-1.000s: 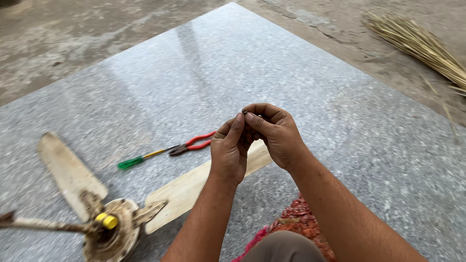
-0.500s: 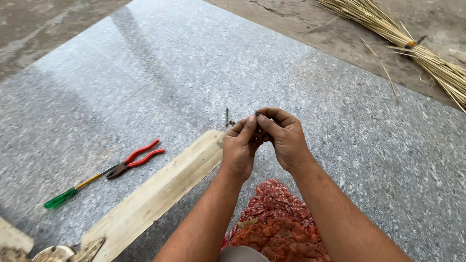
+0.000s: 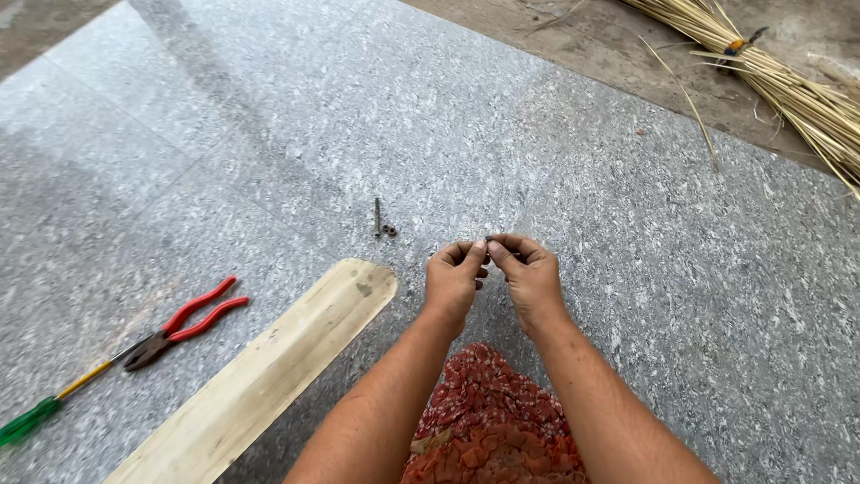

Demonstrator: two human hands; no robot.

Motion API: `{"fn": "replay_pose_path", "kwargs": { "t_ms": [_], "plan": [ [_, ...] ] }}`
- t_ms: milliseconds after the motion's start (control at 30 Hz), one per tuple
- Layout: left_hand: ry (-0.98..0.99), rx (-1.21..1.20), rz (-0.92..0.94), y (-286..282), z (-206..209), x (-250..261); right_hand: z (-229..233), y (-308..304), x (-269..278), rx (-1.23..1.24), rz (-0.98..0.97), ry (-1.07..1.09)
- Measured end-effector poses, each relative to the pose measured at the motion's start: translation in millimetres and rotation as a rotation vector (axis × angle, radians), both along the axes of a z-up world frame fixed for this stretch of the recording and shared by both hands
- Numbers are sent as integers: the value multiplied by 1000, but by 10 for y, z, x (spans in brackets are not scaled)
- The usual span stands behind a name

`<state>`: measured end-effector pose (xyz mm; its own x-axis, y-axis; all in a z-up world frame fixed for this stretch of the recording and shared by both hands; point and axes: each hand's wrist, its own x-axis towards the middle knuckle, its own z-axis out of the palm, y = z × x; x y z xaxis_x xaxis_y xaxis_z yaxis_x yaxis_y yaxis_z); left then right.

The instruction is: The person uses pliers and a screwdriver to adjust and tighten components at the central hub of a ceiling fan lying on the floor. They manipulate wires and fasteners within the motor housing while seated.

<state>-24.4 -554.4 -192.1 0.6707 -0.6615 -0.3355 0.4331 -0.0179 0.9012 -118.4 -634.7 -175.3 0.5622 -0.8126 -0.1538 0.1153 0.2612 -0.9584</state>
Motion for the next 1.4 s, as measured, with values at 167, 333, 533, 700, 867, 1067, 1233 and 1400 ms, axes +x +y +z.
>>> {"fn": "replay_pose_path", "kwargs": {
  "t_ms": [167, 333, 533, 700, 867, 1067, 1233, 1400],
  "plan": [
    [-140, 87, -40, -133, -186, -53, -160, -134, -86, -196, -26, 340],
    [-381, 320, -79, -188, -74, -12, -234, -191, -52, -456, -92, 575],
    [-629, 396, -183, -202, 80, -1, -326, -280, -143, -817, -110, 730],
    [-837, 438, -260, -194, 105, -32, -381, -329, -167, -781, -77, 760],
    [-893, 437, -292, -184, 94, -17, -439, -310, -162, -840, -91, 800],
    [-843, 599, -429, -209, 134, -42, -493, -319, -158, -833, -86, 830],
    [-808, 603, -436, -205, 139, -47, -479, -312, -166, -834, -108, 794],
    [-835, 521, -421, -125, 100, -61, -402, -295, -193, -809, -113, 721]
  ]
}}
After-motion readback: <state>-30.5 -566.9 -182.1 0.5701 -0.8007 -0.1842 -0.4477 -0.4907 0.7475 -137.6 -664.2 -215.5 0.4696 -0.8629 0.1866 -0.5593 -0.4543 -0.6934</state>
